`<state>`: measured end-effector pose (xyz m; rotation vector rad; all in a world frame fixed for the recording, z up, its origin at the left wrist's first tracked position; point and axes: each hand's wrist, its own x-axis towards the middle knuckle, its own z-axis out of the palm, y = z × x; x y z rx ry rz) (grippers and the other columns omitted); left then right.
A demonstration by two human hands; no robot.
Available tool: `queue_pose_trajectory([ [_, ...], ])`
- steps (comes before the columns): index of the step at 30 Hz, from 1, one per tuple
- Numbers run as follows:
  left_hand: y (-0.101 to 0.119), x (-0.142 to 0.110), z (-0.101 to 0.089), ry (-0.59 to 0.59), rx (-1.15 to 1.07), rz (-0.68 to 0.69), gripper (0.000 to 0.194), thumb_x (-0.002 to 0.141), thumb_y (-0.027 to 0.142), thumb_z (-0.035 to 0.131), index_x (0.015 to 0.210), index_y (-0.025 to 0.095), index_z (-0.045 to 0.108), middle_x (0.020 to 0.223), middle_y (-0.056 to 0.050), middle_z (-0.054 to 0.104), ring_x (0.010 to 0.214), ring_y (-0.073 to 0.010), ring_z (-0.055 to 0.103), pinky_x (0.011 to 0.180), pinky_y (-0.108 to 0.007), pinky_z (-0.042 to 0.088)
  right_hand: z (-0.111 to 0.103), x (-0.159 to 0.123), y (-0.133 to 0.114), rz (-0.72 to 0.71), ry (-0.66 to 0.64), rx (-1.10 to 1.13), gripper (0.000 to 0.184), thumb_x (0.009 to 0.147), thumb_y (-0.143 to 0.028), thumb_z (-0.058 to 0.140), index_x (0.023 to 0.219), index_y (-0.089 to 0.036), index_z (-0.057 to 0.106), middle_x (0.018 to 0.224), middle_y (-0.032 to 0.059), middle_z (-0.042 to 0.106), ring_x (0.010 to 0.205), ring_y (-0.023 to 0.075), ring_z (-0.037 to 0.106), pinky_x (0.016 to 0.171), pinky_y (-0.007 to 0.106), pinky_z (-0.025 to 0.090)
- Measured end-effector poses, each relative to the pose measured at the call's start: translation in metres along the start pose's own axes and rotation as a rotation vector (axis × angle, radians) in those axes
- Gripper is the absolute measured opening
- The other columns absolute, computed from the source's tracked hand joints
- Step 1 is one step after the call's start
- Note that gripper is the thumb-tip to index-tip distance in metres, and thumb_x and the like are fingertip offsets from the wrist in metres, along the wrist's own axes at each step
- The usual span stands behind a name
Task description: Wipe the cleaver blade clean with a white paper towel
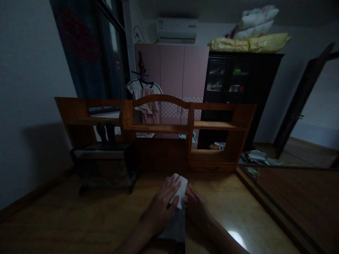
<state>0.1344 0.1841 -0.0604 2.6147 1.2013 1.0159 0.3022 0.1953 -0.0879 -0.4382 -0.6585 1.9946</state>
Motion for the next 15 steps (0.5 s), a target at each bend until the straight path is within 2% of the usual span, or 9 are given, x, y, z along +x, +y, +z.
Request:
queue_pose_trajectory([
  [3,0.006,0.001,0.0,-0.134,-0.012,0.082,0.045,0.1,0.034,0.033,0.145,0.03,0.027,0.148,0.002,0.03,0.138,-0.0165,0.023,0.114,-0.041,0.024,-0.001,0.001,0.0,-0.047,-0.001,0.025,0.041,0.08,-0.046,0.064,0.108,-0.017,0.064,0.097,0.0067,0.068,0.089,0.0215,0.061,0.082,0.032,0.043],
  [5,0.006,0.002,0.001,-0.154,-0.005,0.069,0.044,0.1,0.034,0.033,0.144,0.031,0.028,0.147,0.003,0.031,0.138,-0.0153,0.023,0.115,-0.04,0.024,-0.003,0.001,-0.001,-0.029,-0.027,0.008,0.045,0.082,-0.047,0.062,0.112,-0.015,0.063,0.103,0.0082,0.067,0.094,0.0228,0.06,0.086,0.034,0.041],
  [8,0.002,0.002,0.004,-0.148,0.021,0.02,0.044,0.1,0.036,0.033,0.143,0.03,0.031,0.147,0.004,0.032,0.138,-0.0151,0.023,0.116,-0.041,0.022,-0.005,0.002,-0.002,-0.017,-0.015,-0.027,0.041,0.086,-0.048,0.056,0.109,-0.016,0.064,0.094,0.0062,0.069,0.08,0.0198,0.062,0.077,0.032,0.044],
  [11,-0.003,0.002,0.005,-0.119,0.031,-0.042,0.042,0.101,0.036,0.03,0.142,0.03,0.034,0.147,0.005,0.032,0.138,-0.0149,0.022,0.116,-0.041,0.019,-0.005,0.002,-0.003,-0.003,0.031,-0.031,0.037,0.089,-0.048,0.052,0.104,-0.017,0.066,0.074,0.0026,0.067,0.062,0.0161,0.059,0.063,0.028,0.043],
  [13,-0.007,0.001,0.007,-0.088,0.019,-0.089,0.041,0.101,0.036,0.028,0.142,0.031,0.034,0.147,0.006,0.031,0.139,-0.0144,0.021,0.117,-0.041,0.019,-0.002,0.0,-0.005,0.017,0.035,-0.031,0.039,0.09,-0.049,0.049,0.103,-0.016,0.066,0.067,0.0024,0.065,0.057,0.0161,0.058,0.059,0.027,0.043],
  [15,-0.01,0.0,0.008,-0.056,-0.001,-0.146,0.042,0.102,0.037,0.026,0.142,0.03,0.034,0.148,0.006,0.03,0.139,-0.0139,0.019,0.116,-0.04,0.02,0.001,-0.002,-0.006,0.029,0.019,-0.045,0.043,0.09,-0.052,0.047,0.105,-0.016,0.064,0.069,0.0038,0.065,0.058,0.0172,0.059,0.059,0.028,0.043],
])
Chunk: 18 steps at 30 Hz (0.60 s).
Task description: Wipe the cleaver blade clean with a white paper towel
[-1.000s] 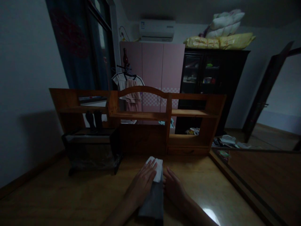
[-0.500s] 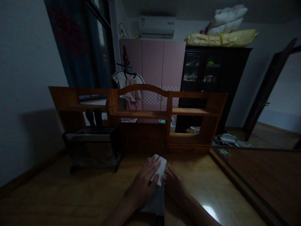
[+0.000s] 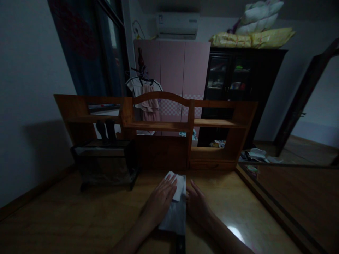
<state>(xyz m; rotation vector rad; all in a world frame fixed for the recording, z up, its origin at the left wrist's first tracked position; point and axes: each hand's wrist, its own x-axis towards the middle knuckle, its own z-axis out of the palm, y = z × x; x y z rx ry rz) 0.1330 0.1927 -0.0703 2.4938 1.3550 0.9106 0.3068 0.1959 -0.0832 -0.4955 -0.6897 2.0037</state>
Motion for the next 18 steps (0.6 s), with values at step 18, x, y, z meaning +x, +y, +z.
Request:
queue_pose_trajectory([
  [18,0.014,-0.002,-0.013,-0.206,-0.048,0.265,0.042,0.102,0.034,0.026,0.143,0.032,0.031,0.147,0.005,0.03,0.138,-0.0154,0.022,0.117,-0.041,0.018,0.003,-0.002,-0.005,-0.027,-0.116,0.076,0.046,0.09,-0.051,0.046,0.103,-0.011,0.064,0.092,0.0096,0.068,0.089,0.0239,0.061,0.086,0.036,0.042],
])
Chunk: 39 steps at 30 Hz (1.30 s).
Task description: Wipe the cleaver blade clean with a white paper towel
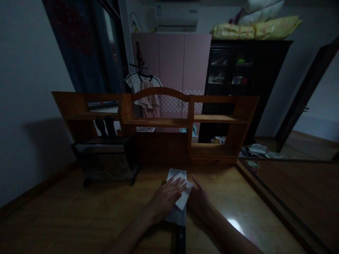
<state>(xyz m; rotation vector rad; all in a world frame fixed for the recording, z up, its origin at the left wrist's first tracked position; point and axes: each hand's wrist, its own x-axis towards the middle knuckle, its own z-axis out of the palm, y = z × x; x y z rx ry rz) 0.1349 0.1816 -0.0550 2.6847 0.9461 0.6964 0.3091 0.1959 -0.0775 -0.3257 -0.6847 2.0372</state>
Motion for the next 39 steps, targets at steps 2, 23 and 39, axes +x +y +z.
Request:
queue_pose_trajectory([
  [2,-0.001,0.0,0.0,0.019,0.012,-0.029,0.041,0.102,0.032,0.024,0.143,0.032,0.03,0.147,0.005,0.03,0.138,-0.0147,0.022,0.117,-0.04,0.018,-0.002,0.0,-0.001,0.007,0.013,0.019,0.043,0.089,-0.05,0.048,0.1,-0.012,0.065,0.09,0.0087,0.069,0.09,0.024,0.061,0.089,0.037,0.041],
  [23,0.002,-0.003,-0.002,-0.01,0.076,0.023,0.046,0.101,0.037,0.031,0.145,0.031,0.024,0.15,0.003,0.024,0.139,-0.0166,0.019,0.115,-0.04,0.021,-0.003,-0.003,-0.005,0.019,0.087,0.1,0.046,0.089,-0.053,0.045,0.106,-0.013,0.061,0.092,0.011,0.068,0.089,0.0272,0.062,0.083,0.041,0.044],
  [39,-0.035,-0.009,0.023,0.261,0.215,-0.294,0.044,0.1,0.037,0.034,0.141,0.02,0.037,0.147,-0.008,0.032,0.137,-0.022,0.027,0.112,-0.046,0.026,-0.001,-0.008,-0.007,0.075,0.089,-0.002,0.044,0.089,-0.055,0.045,0.109,-0.019,0.061,0.088,0.0065,0.07,0.077,0.0226,0.064,0.076,0.036,0.045],
])
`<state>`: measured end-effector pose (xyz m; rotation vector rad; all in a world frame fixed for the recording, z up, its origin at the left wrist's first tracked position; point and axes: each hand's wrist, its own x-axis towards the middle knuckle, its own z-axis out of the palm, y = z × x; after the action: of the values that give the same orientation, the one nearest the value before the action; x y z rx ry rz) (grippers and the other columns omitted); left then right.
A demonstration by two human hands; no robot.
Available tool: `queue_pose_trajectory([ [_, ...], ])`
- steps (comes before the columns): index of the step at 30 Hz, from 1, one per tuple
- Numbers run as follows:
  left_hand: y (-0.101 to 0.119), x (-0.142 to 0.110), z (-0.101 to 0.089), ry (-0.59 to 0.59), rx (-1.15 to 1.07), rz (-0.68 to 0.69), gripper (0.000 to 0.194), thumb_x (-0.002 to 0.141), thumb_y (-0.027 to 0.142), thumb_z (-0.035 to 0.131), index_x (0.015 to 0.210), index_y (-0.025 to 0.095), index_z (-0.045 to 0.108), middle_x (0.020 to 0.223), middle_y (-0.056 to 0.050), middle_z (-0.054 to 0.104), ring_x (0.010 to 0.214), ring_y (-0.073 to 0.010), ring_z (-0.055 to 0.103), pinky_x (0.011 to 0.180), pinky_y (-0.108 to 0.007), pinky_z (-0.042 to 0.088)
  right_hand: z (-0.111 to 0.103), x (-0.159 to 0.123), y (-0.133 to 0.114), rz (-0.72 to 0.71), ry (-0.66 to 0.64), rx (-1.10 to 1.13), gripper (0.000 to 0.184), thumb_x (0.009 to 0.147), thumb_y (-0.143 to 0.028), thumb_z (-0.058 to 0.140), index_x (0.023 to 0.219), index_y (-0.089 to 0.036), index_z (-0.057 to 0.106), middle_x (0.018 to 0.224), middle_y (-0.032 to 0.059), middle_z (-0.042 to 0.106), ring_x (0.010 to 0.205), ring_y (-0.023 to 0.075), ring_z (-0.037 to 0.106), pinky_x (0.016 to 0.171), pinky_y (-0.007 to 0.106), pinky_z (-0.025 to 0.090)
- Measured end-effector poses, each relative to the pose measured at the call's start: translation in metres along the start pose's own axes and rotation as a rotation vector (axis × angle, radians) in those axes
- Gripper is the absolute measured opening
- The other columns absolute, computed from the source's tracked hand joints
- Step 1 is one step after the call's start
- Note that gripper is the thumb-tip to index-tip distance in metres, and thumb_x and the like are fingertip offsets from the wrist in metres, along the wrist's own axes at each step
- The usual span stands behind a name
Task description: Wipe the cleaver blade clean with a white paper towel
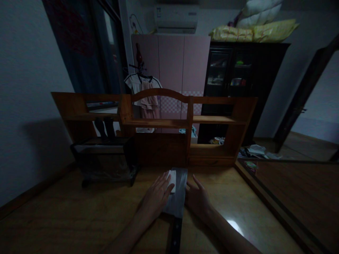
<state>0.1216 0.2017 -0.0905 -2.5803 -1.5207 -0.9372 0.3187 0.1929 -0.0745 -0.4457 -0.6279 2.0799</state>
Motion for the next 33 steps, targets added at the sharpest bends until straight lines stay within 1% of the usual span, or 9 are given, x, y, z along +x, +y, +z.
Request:
queue_pose_trajectory([
  [2,0.003,0.001,-0.005,0.02,0.0,-0.009,0.046,0.1,0.039,0.033,0.143,0.02,0.034,0.148,-0.007,0.029,0.138,-0.0214,0.024,0.113,-0.046,0.025,0.0,0.0,0.0,-0.007,-0.01,0.007,0.043,0.089,-0.054,0.045,0.108,-0.019,0.061,0.088,0.0066,0.07,0.078,0.0226,0.063,0.077,0.036,0.045],
  [5,0.014,0.003,-0.017,-0.004,-0.033,0.096,0.047,0.1,0.038,0.031,0.145,0.023,0.028,0.15,-0.004,0.024,0.139,-0.0204,0.02,0.115,-0.045,0.022,0.0,0.0,0.0,-0.02,-0.016,0.033,0.04,0.09,-0.052,0.045,0.109,-0.02,0.061,0.089,0.0055,0.069,0.079,0.0226,0.063,0.078,0.037,0.044],
  [10,0.029,0.003,-0.029,-0.215,-0.142,0.299,0.046,0.101,0.036,0.03,0.146,0.031,0.024,0.149,0.003,0.024,0.139,-0.0169,0.02,0.115,-0.04,0.024,0.003,0.003,0.002,-0.053,-0.031,0.043,0.047,0.089,-0.055,0.042,0.103,-0.015,0.063,0.092,0.0102,0.069,0.089,0.0264,0.062,0.084,0.04,0.043],
  [13,0.031,0.003,-0.028,-0.264,-0.176,0.311,0.045,0.101,0.035,0.029,0.146,0.033,0.023,0.149,0.005,0.024,0.138,-0.0156,0.02,0.115,-0.039,0.024,0.004,0.004,0.002,-0.044,-0.055,0.024,0.054,0.088,-0.057,0.042,0.105,-0.011,0.063,0.099,0.0141,0.067,0.094,0.0287,0.061,0.087,0.043,0.042],
  [18,0.031,0.002,-0.03,-0.289,-0.185,0.283,0.044,0.102,0.033,0.026,0.146,0.033,0.02,0.15,0.007,0.021,0.139,-0.0138,0.017,0.116,-0.037,0.02,0.004,0.004,0.002,-0.036,-0.081,0.02,0.055,0.088,-0.058,0.042,0.109,-0.01,0.062,0.102,0.0144,0.066,0.097,0.0295,0.06,0.089,0.044,0.04],
  [22,0.032,0.003,-0.031,-0.277,-0.192,0.27,0.044,0.102,0.032,0.026,0.146,0.032,0.022,0.149,0.007,0.023,0.139,-0.0143,0.018,0.116,-0.038,0.021,0.002,0.004,0.003,-0.064,-0.057,0.022,0.05,0.089,-0.055,0.043,0.106,-0.012,0.063,0.097,0.0121,0.067,0.094,0.0273,0.06,0.087,0.041,0.041],
  [26,0.03,0.003,-0.029,-0.251,-0.175,0.257,0.043,0.102,0.032,0.027,0.145,0.031,0.025,0.149,0.005,0.026,0.138,-0.0152,0.021,0.116,-0.038,0.023,-0.002,0.004,0.003,-0.054,0.016,0.016,0.045,0.087,-0.055,0.047,0.1,-0.016,0.064,0.087,0.0076,0.068,0.084,0.0237,0.062,0.081,0.037,0.043],
  [30,0.02,0.003,-0.019,-0.174,-0.124,0.178,0.043,0.101,0.034,0.029,0.144,0.028,0.031,0.148,0.002,0.028,0.138,-0.0165,0.022,0.115,-0.04,0.024,-0.003,0.003,0.001,-0.023,0.025,0.034,0.041,0.088,-0.054,0.047,0.104,-0.02,0.062,0.076,0.0038,0.068,0.071,0.021,0.062,0.073,0.033,0.044],
  [33,0.009,0.003,-0.008,-0.073,-0.09,0.088,0.043,0.101,0.034,0.029,0.142,0.024,0.035,0.147,-0.002,0.031,0.138,-0.0178,0.024,0.115,-0.043,0.022,-0.002,0.002,0.001,-0.013,0.001,0.058,0.039,0.089,-0.053,0.047,0.105,-0.02,0.061,0.082,0.0046,0.069,0.073,0.0211,0.062,0.072,0.033,0.045],
])
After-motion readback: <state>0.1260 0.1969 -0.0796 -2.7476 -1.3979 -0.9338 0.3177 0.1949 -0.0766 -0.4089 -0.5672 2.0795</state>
